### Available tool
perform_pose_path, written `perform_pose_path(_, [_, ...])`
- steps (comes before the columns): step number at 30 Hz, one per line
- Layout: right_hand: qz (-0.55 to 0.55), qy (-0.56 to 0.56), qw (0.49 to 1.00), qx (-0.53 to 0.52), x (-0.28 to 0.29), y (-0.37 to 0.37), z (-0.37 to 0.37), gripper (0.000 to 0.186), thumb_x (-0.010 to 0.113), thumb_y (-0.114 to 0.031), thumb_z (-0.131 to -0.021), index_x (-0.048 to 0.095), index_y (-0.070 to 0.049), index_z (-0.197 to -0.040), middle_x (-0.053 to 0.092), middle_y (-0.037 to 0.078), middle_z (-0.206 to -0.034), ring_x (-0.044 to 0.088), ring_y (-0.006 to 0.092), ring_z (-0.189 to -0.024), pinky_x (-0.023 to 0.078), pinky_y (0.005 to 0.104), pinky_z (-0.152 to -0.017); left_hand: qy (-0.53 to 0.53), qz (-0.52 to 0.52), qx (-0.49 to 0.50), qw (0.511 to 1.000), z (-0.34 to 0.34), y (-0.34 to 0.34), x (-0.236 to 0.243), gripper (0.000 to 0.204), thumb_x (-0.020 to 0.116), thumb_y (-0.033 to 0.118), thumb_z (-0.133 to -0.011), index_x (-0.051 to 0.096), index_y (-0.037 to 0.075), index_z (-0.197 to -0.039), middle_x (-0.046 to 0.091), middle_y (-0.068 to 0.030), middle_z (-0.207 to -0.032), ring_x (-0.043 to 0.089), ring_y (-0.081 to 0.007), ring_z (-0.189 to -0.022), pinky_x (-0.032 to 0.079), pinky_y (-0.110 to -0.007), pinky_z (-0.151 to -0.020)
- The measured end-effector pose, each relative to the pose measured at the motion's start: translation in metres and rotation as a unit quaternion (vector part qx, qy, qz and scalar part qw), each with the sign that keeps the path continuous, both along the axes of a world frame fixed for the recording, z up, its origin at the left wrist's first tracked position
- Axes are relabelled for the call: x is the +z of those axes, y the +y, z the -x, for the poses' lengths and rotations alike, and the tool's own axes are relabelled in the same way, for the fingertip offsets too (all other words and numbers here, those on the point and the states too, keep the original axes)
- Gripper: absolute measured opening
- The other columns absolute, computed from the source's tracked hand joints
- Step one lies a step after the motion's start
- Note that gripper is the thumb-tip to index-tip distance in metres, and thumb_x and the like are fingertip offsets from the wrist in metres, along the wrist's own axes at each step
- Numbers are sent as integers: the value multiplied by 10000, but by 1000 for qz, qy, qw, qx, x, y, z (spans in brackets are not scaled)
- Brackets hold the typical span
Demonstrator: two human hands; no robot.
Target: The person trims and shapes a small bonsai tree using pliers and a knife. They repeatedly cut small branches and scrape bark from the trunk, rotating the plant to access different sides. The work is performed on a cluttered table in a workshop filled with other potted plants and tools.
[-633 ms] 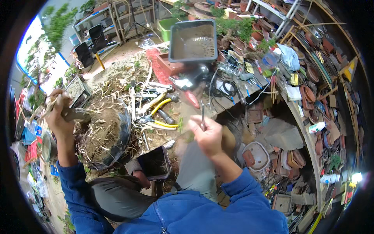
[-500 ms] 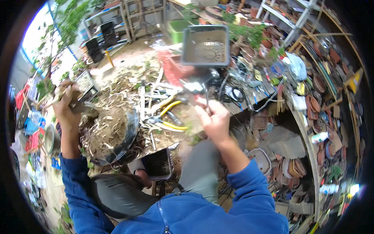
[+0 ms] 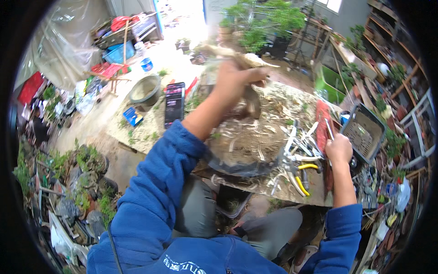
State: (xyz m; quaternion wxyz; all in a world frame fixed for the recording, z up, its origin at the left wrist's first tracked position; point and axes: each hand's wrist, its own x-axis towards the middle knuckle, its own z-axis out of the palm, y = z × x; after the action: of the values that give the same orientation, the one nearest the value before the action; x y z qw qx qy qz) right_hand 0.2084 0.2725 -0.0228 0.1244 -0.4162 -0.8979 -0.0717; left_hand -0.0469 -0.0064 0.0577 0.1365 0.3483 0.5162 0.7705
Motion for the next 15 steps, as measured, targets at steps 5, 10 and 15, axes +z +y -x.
perform_pose_path(5, [-33,143,987,62,3,-24,-3,232,717,-234,-910,782,-83,-1073,742,240,-927,723,430,-866,567,500,-806,-23,-28,-41,998,7,4,-5,238,901,179,-799,761,7,-886,742,-52,-793,662,-115,-654,539,-287,-619])
perform_pose_path(10, [254,402,860,187,18,-90,-3,243,741,-122,-937,768,57,-1101,767,63,-858,692,121,-751,522,266,-690,33,20,-7,999,12,5,-14,324,904,256,-791,772,-4,-933,754,-76,-795,691,-144,-668,565,-318,-636])
perform_pose_path(15, [410,459,771,162,11,-187,-22,246,758,-125,-941,763,17,-1142,783,84,-888,680,90,-652,536,248,-563,-1,119,39,992,44,-5,-27,288,774,265,-823,724,-10,-892,717,-128,-769,677,-200,-631,512,-308,-584])
